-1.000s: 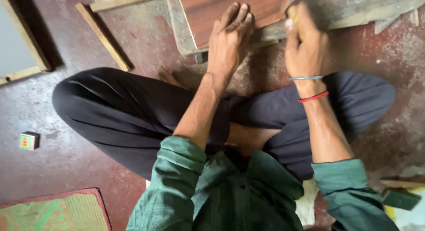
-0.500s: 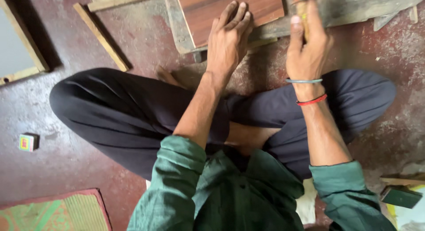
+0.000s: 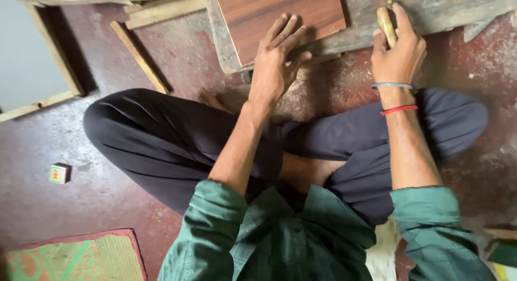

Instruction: The person sits on the floor and assembles a wooden frame by attaching a wooden panel to a frame using a hammer and nails. The person repeatedly picks up nails, positions them, and hammers them into the wood to secure the panel.

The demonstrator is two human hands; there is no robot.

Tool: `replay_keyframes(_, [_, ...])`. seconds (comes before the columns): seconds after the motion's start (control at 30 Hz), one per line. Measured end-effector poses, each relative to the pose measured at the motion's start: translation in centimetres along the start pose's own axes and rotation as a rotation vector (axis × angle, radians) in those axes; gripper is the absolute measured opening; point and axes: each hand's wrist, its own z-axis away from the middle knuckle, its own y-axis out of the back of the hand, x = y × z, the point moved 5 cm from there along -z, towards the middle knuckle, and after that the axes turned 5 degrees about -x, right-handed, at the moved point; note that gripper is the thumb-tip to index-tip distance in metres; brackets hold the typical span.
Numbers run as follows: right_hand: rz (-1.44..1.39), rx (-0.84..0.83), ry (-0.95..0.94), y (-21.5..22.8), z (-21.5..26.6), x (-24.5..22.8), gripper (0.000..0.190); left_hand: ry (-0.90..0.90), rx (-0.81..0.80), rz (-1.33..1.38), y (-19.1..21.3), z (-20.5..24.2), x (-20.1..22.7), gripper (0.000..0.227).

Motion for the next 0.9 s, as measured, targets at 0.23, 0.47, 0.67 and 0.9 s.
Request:
replay_keyframes(0.23, [-0.067,0.119,0.000,-0.7,1.1,1.1,0.039,0.228,0.028,0.263,1.4,0.9,0.0,0.072])
replay_keyframes(0.47, [-0.172,0.119,-0.170,-1.2,1.4,3.8,0.040,0.499,-0.013,0.627,1.8,1.9,-1.3,0.035])
replay_keyframes(0.67, [-0.293,0.210,-0.229,0.4,0.3,5.4,0.044,0.231,0.169,0.181,10.2,0.6,-4.2,0.008])
replay_keyframes(0.9, [-0.325,0.163,-0.034,1.4,-7.6,4.2,0.011,0.504,0.354,0.360,10.8,-0.3,-10.2,0.021])
